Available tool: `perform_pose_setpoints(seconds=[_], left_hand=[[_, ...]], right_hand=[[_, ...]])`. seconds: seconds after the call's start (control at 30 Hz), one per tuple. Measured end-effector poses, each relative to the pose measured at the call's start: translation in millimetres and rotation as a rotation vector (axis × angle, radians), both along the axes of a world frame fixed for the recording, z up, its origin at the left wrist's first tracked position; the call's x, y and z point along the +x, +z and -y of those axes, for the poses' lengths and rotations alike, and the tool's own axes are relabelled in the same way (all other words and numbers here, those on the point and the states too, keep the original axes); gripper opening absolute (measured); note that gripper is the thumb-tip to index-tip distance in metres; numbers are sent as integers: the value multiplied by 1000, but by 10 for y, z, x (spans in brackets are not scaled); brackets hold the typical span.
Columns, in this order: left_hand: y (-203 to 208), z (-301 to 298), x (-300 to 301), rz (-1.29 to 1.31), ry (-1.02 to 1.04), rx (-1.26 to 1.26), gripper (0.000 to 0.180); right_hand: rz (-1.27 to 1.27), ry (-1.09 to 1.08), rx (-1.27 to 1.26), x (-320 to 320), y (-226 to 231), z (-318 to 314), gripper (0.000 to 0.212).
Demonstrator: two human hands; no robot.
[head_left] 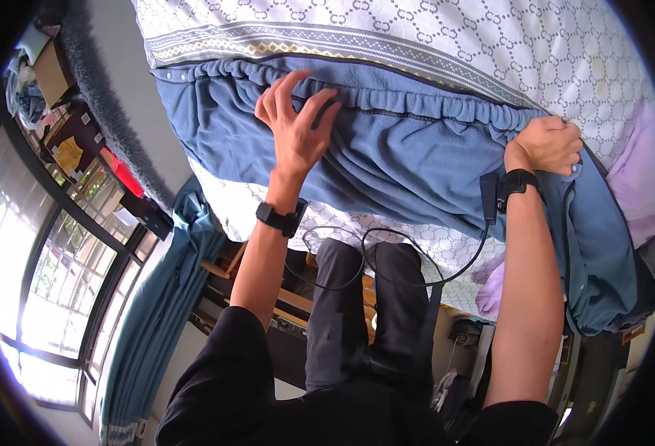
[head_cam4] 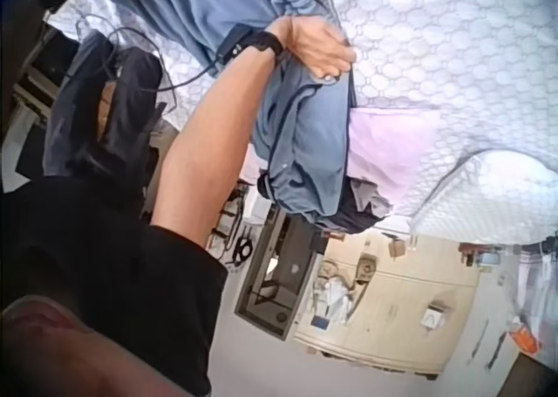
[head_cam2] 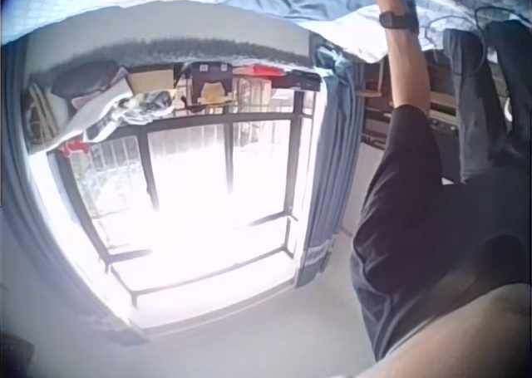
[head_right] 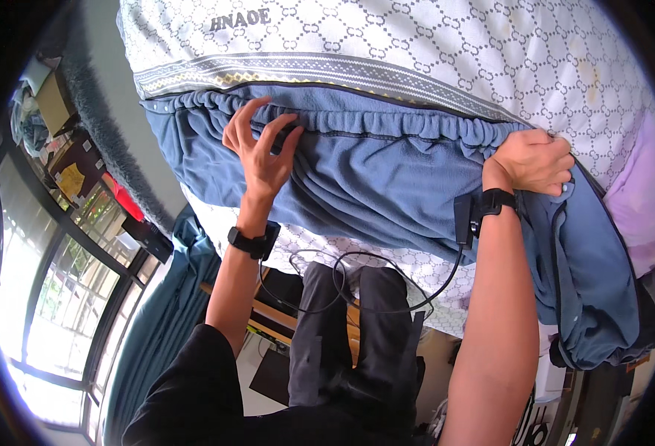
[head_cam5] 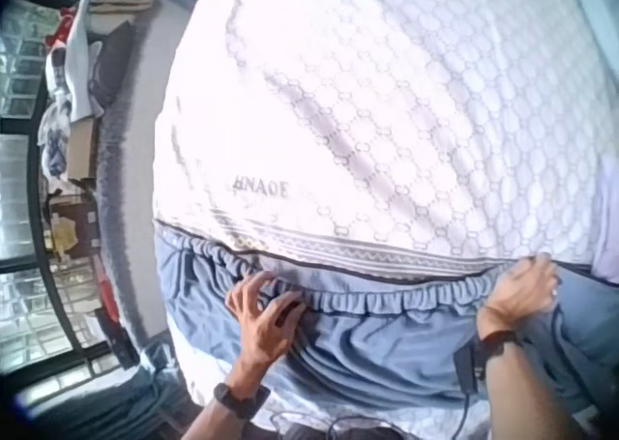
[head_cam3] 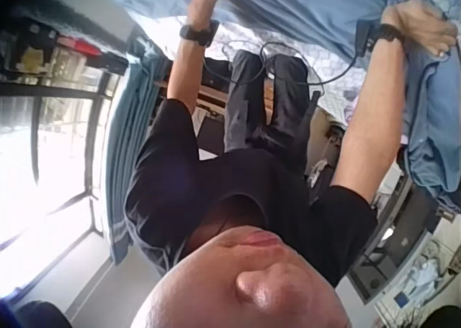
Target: Fold a blue sweatshirt and a pair of black pants on a bed.
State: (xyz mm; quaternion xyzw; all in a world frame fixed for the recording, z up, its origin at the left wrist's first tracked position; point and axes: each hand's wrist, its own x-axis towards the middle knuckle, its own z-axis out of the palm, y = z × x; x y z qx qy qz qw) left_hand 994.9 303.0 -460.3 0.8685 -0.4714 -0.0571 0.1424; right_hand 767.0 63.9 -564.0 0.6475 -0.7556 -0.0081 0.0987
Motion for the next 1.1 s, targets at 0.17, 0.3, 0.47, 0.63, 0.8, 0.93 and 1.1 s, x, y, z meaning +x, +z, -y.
perform_pose_setpoints(seconds=[0.17,0.3,0.47,0.63,0.8,0.93,1.1], left_hand=[[34,75,55,-10,-37,133,24],[74,184,91,4,-82,165,25],[233,278,184,-50,-134,187,18],[127,527,210,129,56,20,15],[-490,580,62,117,106,-140,28],[-659,536,38,149,131,-190,27],[-759,461,109,182,99,-165,28]], right_hand=[[17,0,-12,10,-8,6,26],[44,-3,-19,-12,-14,0,27],[21,1,0,2,3,-19,26],[4,16,-19,1,-3,-29,23],[33,33,-51,18,5,-15,19],[28,58,-71,3,28,9,18],[69,78,-77,56,50,-52,18]])
